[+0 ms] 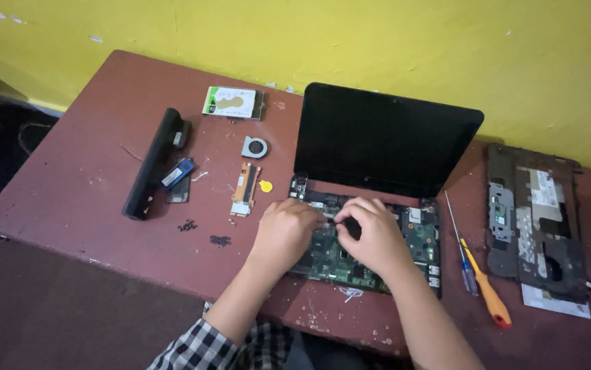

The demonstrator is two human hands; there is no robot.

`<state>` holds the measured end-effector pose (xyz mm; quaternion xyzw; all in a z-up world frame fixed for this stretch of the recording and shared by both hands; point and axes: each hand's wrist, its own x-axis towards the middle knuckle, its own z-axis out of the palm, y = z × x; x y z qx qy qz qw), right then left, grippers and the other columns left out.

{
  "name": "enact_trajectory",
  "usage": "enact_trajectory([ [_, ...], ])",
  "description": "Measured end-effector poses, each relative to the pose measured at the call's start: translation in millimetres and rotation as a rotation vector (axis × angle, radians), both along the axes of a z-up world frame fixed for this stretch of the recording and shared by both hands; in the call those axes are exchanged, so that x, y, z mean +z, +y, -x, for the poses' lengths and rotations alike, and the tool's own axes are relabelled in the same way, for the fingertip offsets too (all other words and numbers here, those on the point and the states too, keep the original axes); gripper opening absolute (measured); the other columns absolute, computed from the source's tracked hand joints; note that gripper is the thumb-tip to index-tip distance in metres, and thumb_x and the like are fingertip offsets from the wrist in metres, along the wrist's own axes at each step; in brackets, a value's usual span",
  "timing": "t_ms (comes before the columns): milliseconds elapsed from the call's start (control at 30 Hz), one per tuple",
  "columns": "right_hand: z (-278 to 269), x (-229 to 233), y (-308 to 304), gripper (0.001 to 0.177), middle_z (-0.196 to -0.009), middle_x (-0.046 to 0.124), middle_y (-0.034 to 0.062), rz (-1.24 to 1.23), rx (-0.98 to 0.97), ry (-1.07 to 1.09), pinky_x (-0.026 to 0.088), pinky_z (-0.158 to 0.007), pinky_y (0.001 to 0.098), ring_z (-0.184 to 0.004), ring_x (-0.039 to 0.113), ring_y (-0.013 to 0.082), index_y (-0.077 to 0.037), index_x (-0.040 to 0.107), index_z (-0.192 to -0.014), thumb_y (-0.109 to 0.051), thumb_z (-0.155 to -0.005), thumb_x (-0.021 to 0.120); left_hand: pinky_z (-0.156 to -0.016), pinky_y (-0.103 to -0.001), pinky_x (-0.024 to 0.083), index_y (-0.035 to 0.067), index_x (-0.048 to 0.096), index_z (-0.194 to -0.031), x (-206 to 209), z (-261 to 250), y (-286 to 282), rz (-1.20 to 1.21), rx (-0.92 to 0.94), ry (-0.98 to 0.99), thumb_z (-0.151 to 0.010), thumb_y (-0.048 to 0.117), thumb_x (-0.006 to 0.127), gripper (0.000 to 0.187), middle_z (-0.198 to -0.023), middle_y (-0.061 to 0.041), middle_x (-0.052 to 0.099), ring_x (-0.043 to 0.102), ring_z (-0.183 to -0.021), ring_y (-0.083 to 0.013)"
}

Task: Connecting ribbon cables and securing components with a screwdriver during laptop repair.

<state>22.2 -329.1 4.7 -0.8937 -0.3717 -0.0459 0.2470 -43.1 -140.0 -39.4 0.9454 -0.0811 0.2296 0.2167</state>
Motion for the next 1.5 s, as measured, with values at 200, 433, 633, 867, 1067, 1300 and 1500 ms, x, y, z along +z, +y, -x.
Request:
enact_trajectory([
  [200,0,-9,3,0.018,-0.095,0.067,-0.0056,0.034,-0.032,-0.029,0.051,-0.072,0.0400,-0.094,0.063,0.0263,-0.024,0.066,-0.090,-0.025,-0.072,0.067,-0.069,-0.032,0.049,0.023,0.074,-0.081,25,1,-2,0.103,0.011,0.077,-0.080,0.021,0.073,0.003,-0.084,0.009,0.071,0.066,-0.087,-0.0163],
  [433,3,-4,7,0.006,-0.086,0.064,-0.0058,0.040,-0.006,-0.167,0.052,-0.065,0.0380,-0.085,0.063,0.0245,-0.022,0.067,-0.078,-0.023,-0.073,0.065,-0.075,-0.035,0.052,0.021,0.076,-0.088,35,-4,-1,0.170,0.006,0.273,-0.077,0.014,0.071,0.014,-0.086,0.004,0.072,0.067,-0.089,-0.0223],
  [633,7,0,12,0.011,-0.085,0.063,-0.0024,0.001,-0.041,-0.174,0.052,-0.067,0.0398,-0.085,0.062,0.0260,-0.019,0.068,-0.075,-0.030,-0.072,0.069,-0.076,-0.039,0.053,0.017,0.077,-0.090,45,-4,0,0.177,-0.025,0.294,-0.077,0.011,0.069,0.016,-0.087,-0.003,0.074,0.068,-0.089,-0.0279],
  [867,7,-11,13,0.010,-0.086,0.063,-0.0064,0.007,-0.117,-0.198,0.052,-0.068,0.0391,-0.088,0.062,0.0239,-0.024,0.068,-0.080,-0.030,-0.072,0.068,-0.078,-0.042,0.054,0.015,0.076,-0.088,47,-5,5,0.182,-0.060,0.313,-0.076,0.012,0.068,0.015,-0.086,-0.005,0.074,0.068,-0.088,-0.0305],
  [1067,8,-11,16,0.009,-0.083,0.062,-0.0062,0.004,-0.126,-0.226,0.052,-0.067,0.0391,-0.087,0.062,0.0238,-0.024,0.070,-0.076,-0.030,-0.069,0.070,-0.078,-0.040,0.054,0.014,0.076,-0.086,50,-6,8,0.196,-0.086,0.351,-0.077,0.008,0.067,0.014,-0.085,-0.005,0.074,0.069,-0.088,-0.0298],
  [1300,8,-12,17,0.010,-0.088,0.062,-0.0041,0.061,-0.119,-0.184,0.052,-0.068,0.0429,-0.090,0.061,0.0260,-0.023,0.069,-0.078,-0.030,-0.071,0.067,-0.077,-0.042,0.054,0.015,0.076,-0.085,41,-10,11,0.169,-0.130,0.335,-0.077,0.007,0.065,0.015,-0.083,-0.004,0.074,0.069,-0.086,-0.0308],
  [1500,6,-8,15,0.008,-0.088,0.061,-0.0040,0.075,-0.076,-0.177,0.052,-0.069,0.0419,-0.091,0.062,0.0253,-0.021,0.069,-0.079,-0.027,-0.073,0.068,-0.079,-0.044,0.053,0.015,0.076,-0.090,50,-7,10,0.162,-0.130,0.299,-0.078,0.011,0.067,0.015,-0.086,-0.005,0.074,0.068,-0.089,-0.0305],
])
